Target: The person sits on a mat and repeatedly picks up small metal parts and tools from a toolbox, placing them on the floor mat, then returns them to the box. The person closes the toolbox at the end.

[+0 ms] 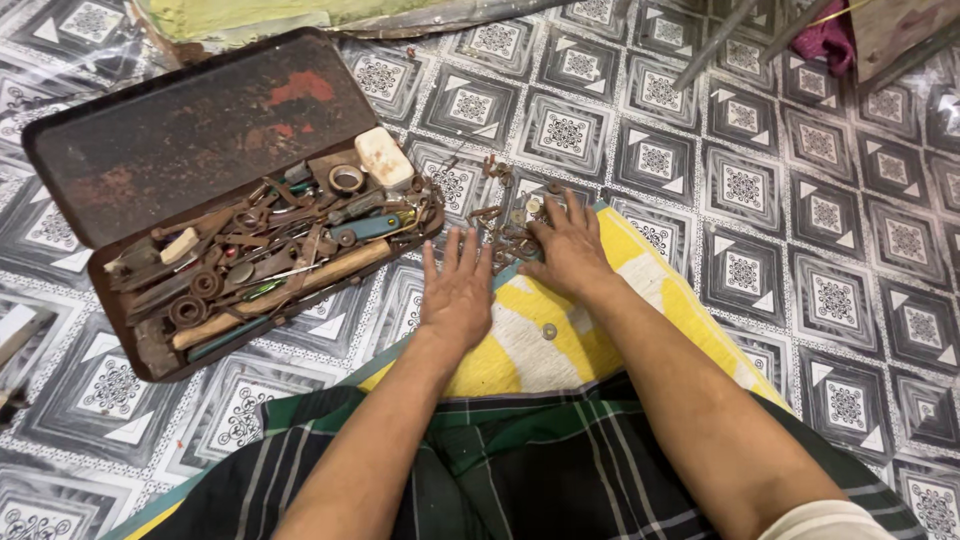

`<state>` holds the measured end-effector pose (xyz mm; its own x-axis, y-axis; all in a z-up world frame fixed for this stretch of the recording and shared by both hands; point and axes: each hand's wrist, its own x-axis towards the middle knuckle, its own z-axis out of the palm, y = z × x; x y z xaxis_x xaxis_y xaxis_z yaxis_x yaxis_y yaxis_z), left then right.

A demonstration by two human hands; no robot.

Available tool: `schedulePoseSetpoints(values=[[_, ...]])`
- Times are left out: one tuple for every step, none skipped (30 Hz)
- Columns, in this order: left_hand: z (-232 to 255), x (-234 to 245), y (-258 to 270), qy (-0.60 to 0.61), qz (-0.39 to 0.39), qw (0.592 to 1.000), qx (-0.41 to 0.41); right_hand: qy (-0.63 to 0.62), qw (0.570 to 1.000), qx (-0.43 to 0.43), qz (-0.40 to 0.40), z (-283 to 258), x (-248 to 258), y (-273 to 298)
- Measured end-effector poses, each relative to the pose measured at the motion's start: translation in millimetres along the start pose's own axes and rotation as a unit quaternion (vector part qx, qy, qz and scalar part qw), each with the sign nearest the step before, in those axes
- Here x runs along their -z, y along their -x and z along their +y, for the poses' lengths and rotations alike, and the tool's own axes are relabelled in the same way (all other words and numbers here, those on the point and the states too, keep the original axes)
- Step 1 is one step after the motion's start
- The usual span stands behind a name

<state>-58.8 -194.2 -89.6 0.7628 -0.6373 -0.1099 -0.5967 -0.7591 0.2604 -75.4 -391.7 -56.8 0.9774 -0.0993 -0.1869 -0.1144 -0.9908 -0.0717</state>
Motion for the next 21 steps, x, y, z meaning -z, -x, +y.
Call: schedulePoseSetpoints(values=[[4.2, -2.4, -6.9, 0.012, -0.006, 1.0, 0.003, -0.011, 1.0, 0.001, 0.0, 1.3, -1.2, -0.9], [7.2, -4.4, -13.9, 0.023, -0.011, 1.0, 0.007, -0.022, 1.0, 0.003, 0.001, 2.2, -2.5, -2.6], [10.2, -6.5, -20.7, 0.015, -0.011, 1.0, 0.01, -0.033, 0.999, 0.005, 0.001, 3.3, -4.1, -4.4], [13.9, -8.6, -28.3, 0.007, -0.01, 1.0, 0.012, -0.036, 0.999, 0.008, 0.0, 5.2, -5.8, -6.0], [16.1, -10.5, -35.0, -0.002, -0.01, 1.0, 0.015, -0.04, 0.999, 0.01, -0.001, 6.8, -8.1, -7.3], [18.3, -12.5, -41.2, 0.007, -0.006, 1.0, 0.011, -0.042, 0.999, 0.012, -0.002, 9.0, -10.4, -7.6], [20.3, -13.9, -47.5, 0.015, -0.002, 1.0, 0.007, -0.043, 0.999, 0.008, 0.001, 10.9, -12.8, -7.2], [21.1, -14.0, -53.9, 0.023, 0.003, 1.0, 0.004, -0.045, 0.999, 0.006, 0.006, 11.9, -14.2, -8.0], [23.6, -13.9, -60.1, 0.019, -0.004, 1.0, 0.004, -0.046, 0.999, 0.003, 0.012, 13.0, -14.8, -9.0], [25.6, -13.8, -65.0, 0.014, -0.013, 1.0, 0.005, -0.045, 0.999, 0.001, 0.011, 13.7, -15.7, -9.4], [25.6, -13.6, -68.3, 0.01, -0.021, 1.0, 0.005, -0.044, 0.999, 0.0, 0.011, 14.4, -16.5, -9.9], [26.1, -14.4, -70.1, 0.021, -0.021, 1.0, 0.01, -0.042, 0.999, -0.003, 0.01, 16.3, -17.2, -8.9], [25.8, -15.2, -71.3, 0.032, -0.021, 0.999, 0.015, -0.044, 0.999, -0.008, 0.01, 17.6, -18.1, -8.4], [26.1, -16.3, -71.8, 0.043, -0.022, 0.999, 0.02, -0.046, 0.999, -0.013, 0.01, 19.1, -19.0, -7.7], [27.0, -17.4, -72.4, 0.044, -0.019, 0.999, 0.018, -0.049, 0.999, -0.019, 0.009, 20.8, -19.8, -6.6], [26.2, -18.5, -71.4, 0.045, -0.017, 0.999, 0.017, -0.05, 0.999, -0.016, 0.011, 21.1, -21.1, -5.5], [25.4, -19.5, -70.3, 0.045, -0.015, 0.999, 0.016, -0.052, 0.998, -0.014, 0.012, 20.9, -22.5, -4.5], [23.7, -18.9, -72.1, 0.049, -0.01, 0.999, 0.018, -0.053, 0.998, -0.011, 0.016, 20.8, -22.2, -6.8], [22.2, -18.4, -74.0, 0.053, -0.006, 0.998, 0.021, -0.054, 0.998, -0.011, 0.013, 20.5, -22.1, -9.1], [22.5, -19.6, -74.7, 0.057, -0.002, 0.998, 0.022, -0.055, 0.998, -0.013, 0.009, 21.0, -23.0, -9.0], [22.8, -21.1, -75.7, 0.054, 0.007, 0.998, 0.018, -0.056, 0.998, -0.015, 0.005, 21.4, -24.1, -8.8]])
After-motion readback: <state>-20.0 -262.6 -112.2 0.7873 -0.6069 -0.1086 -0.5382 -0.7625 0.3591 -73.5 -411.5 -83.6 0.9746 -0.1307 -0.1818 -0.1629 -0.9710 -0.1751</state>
